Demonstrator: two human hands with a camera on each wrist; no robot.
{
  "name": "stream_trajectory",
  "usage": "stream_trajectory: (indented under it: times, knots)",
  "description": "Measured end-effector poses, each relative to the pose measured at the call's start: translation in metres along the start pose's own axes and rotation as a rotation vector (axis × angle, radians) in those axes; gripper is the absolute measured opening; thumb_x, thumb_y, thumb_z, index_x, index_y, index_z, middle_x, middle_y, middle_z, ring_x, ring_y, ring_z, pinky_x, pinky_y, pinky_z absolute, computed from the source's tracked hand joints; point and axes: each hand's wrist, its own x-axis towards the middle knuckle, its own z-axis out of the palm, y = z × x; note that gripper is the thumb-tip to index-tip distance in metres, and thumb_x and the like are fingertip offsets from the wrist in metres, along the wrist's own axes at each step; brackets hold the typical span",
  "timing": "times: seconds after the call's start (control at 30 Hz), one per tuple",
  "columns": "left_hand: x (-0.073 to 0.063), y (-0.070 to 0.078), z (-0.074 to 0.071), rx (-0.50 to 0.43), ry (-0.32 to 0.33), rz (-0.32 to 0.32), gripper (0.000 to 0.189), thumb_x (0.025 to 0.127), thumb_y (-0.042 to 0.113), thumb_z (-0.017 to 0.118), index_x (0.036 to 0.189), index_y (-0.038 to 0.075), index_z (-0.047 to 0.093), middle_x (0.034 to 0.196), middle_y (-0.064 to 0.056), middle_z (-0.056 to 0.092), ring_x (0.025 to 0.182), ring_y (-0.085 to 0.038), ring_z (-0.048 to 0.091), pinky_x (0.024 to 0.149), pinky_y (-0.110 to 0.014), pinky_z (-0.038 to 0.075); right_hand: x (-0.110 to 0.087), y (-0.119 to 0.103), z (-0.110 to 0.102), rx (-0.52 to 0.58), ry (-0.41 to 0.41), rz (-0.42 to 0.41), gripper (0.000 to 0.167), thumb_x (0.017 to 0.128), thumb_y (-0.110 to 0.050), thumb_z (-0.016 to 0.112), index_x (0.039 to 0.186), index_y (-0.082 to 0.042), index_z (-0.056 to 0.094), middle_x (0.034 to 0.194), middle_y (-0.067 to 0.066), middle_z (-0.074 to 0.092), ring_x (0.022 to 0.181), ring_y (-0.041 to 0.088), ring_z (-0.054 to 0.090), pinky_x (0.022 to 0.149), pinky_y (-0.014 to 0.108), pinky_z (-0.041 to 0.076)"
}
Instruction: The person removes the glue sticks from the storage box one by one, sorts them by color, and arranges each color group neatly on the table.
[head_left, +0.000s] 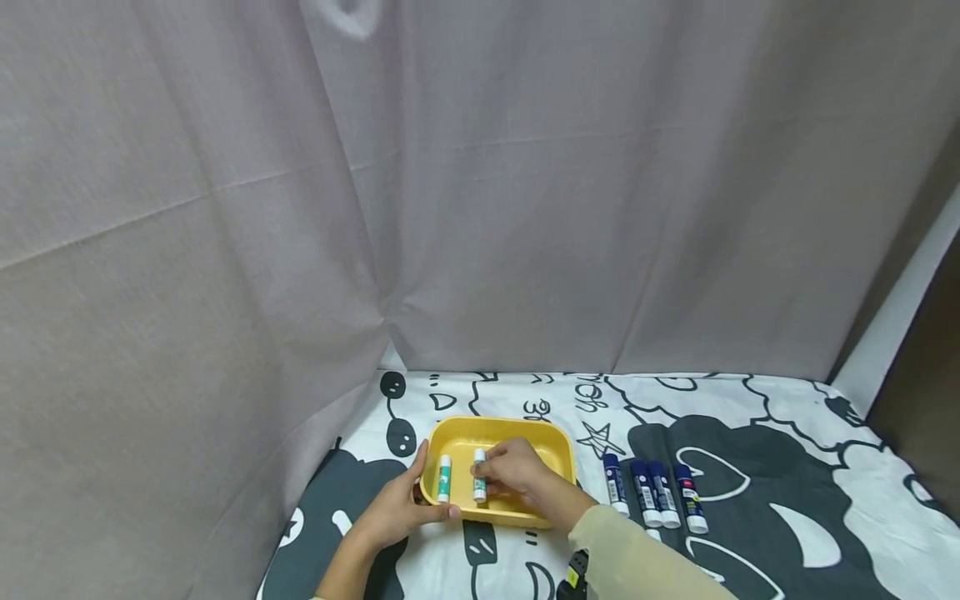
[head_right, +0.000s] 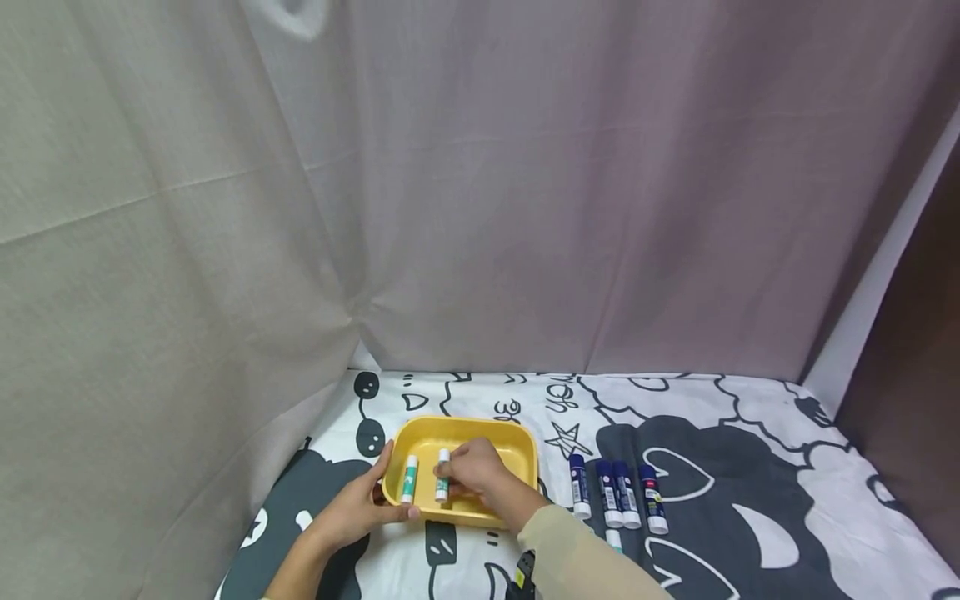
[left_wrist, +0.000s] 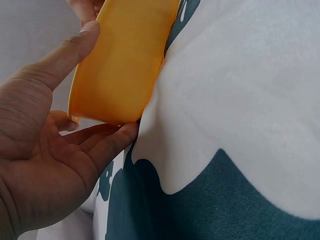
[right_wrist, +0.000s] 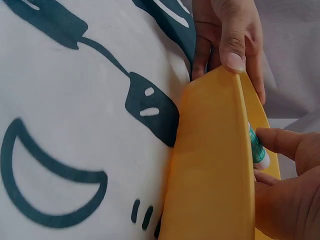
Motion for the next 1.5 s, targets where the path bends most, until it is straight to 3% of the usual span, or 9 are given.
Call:
stream_trajectory:
  times: [0.27,0.57,1.07,1.3,1.5]
  knots:
    - [0.0,-0.002,-0.002,-0.008,-0.008,-0.004,0.137,0.08,0.051,0.099,0.18,0.021,0.011,0.156,-0.018,0.063,0.11,-0.02,0.062,0.107,-0.053,0.056,-0.009,-0.001,-0.016,-0.018,0.023,0.005,0.038,0.096,-0.013,0.087,0.126,0.006,0.072,0.109,0.015,0.077,0.085,0.02,0.075,0.081,0.034,0.068]
    - [-0.001,-0.005,-0.004,-0.005,-0.003,-0.008,0.138,0.079,0.051,0.1,0.18,0.02,0.011,0.154,-0.016,0.064,0.107,-0.019,0.063,0.097,-0.041,0.055,-0.018,-0.004,-0.029,-0.027,0.013,-0.034,0.037,0.097,-0.01,0.085,0.125,0.009,0.072,0.114,0.018,0.075,0.09,0.021,0.074,0.083,0.036,0.068]
    - [-0.002,-0.002,-0.002,0.006,0.01,-0.012,0.138,0.078,0.05,0.101,0.18,0.02,0.012,0.163,-0.021,0.057,0.112,-0.022,0.062,0.102,-0.048,0.057,-0.029,-0.006,-0.05,-0.036,0.048,-0.054,0.042,0.096,-0.008,0.086,0.129,0.012,0.069,0.117,0.021,0.074,0.089,0.021,0.075,0.081,0.037,0.069]
    - [-0.001,0.001,-0.003,0.02,0.004,-0.002,0.138,0.079,0.049,0.101,0.18,0.018,0.012,0.15,-0.016,0.066,0.107,-0.021,0.062,0.095,-0.043,0.055,-0.04,-0.009,-0.061,-0.063,0.048,-0.049,0.04,0.097,-0.011,0.086,0.128,0.009,0.071,0.119,0.02,0.075,0.092,0.022,0.074,0.083,0.037,0.069]
    - [-0.002,-0.001,-0.002,0.017,0.002,0.012,0.137,0.08,0.048,0.1,0.18,0.017,0.011,0.152,-0.017,0.065,0.109,-0.021,0.062,0.095,-0.042,0.055,-0.048,-0.003,-0.071,-0.087,0.074,-0.055,0.035,0.096,-0.011,0.086,0.123,0.007,0.073,0.116,0.018,0.077,0.091,0.021,0.075,0.083,0.038,0.068]
